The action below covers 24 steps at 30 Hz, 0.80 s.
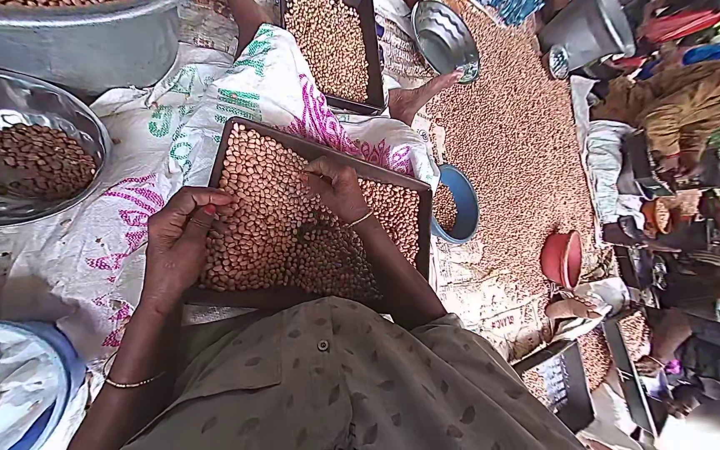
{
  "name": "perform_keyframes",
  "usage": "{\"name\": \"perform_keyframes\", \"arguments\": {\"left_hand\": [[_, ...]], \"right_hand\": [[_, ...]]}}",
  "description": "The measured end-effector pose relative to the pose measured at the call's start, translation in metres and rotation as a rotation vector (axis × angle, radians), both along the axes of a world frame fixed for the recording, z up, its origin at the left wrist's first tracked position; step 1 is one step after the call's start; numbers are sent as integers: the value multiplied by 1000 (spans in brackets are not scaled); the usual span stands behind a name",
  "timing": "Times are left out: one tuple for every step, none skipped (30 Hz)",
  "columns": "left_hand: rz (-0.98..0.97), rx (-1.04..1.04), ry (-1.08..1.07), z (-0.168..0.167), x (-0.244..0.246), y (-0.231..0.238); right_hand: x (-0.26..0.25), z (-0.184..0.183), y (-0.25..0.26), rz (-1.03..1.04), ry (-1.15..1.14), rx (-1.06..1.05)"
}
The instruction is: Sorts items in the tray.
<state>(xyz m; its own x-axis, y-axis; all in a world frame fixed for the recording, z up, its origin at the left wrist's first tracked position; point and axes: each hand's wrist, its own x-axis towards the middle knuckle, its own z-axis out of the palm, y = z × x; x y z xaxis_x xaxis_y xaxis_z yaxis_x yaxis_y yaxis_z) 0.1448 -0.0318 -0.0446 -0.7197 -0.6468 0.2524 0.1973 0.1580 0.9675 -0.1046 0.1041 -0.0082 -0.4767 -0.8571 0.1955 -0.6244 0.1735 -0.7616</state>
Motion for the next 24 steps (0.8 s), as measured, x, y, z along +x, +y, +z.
{"name": "perform_keyframes", "arguments": {"left_hand": [[3, -1, 0, 0, 0, 0], [6, -3, 2, -1, 0, 0], [3, -4, 6, -1, 0, -1], [-1, -3, 14, -2, 0, -1], [-9, -4, 20, -3, 0, -2], [-12, -6, 27, -4, 0, -3], [-16, -13, 33, -5, 0, -3], [-18, -21, 34, -6, 0, -4], [-15, -25, 28, -7, 0, -4], [-9, -25, 16, -6, -1, -3], [-9, -18, 12, -7, -1, -3], [-10, -14, 12, -9, -1, -4], [-18, -12, 16, -11, -1, -4], [-24, -13, 20, -12, 0, -5], [-30, -16, 22, -13, 0, -5], [-35, -16, 22, -13, 0, -6], [-34, -15, 22, -13, 0, -6], [-33, -15, 21, -12, 0, -6], [-29, -16, 19, -10, 0, -5], [-27, -17, 16, -10, 0, -5], [-27, -15, 16, -9, 0, -5], [-30, -14, 17, -9, 0, -5], [-34, -14, 20, -9, -1, -4], [-41, -15, 22, -10, 0, -5]], "right_hand": [[-4, 4, 11, -40, -46, -36], [-11, 8, 24, -106, -103, -91], [-21, 13, 37, -192, -168, -166], [-32, 18, 50, -297, -253, -268], [-44, 23, 62, -413, -351, -405], [-55, 30, 72, -548, -474, -568], [-65, 39, 81, -684, -618, -716], [-74, 47, 89, -792, -752, -813], [-80, 52, 95, -839, -844, -890], [-82, 52, 99, -848, -870, -913], [-78, 49, 100, -815, -837, -863], [-70, 43, 99, -744, -785, -762], [-60, 37, 97, -641, -746, -640], [-50, 31, 93, -530, -718, -512], [-40, 27, 88, -414, -678, -364], [-32, 21, 83, -307, -612, -226], [-27, 15, 77, -226, -513, -113], [-22, 8, 72, -190, -378, -33], [-17, 0, 66, -178, -214, 17], [-14, -7, 62, -170, -39, 29], [-14, -14, 57, -158, 138, 27], [-16, -18, 55, -133, 280, 32], [-20, -21, 54, -110, 371, 73], [-23, -24, 55, -98, 422, 141]]}}
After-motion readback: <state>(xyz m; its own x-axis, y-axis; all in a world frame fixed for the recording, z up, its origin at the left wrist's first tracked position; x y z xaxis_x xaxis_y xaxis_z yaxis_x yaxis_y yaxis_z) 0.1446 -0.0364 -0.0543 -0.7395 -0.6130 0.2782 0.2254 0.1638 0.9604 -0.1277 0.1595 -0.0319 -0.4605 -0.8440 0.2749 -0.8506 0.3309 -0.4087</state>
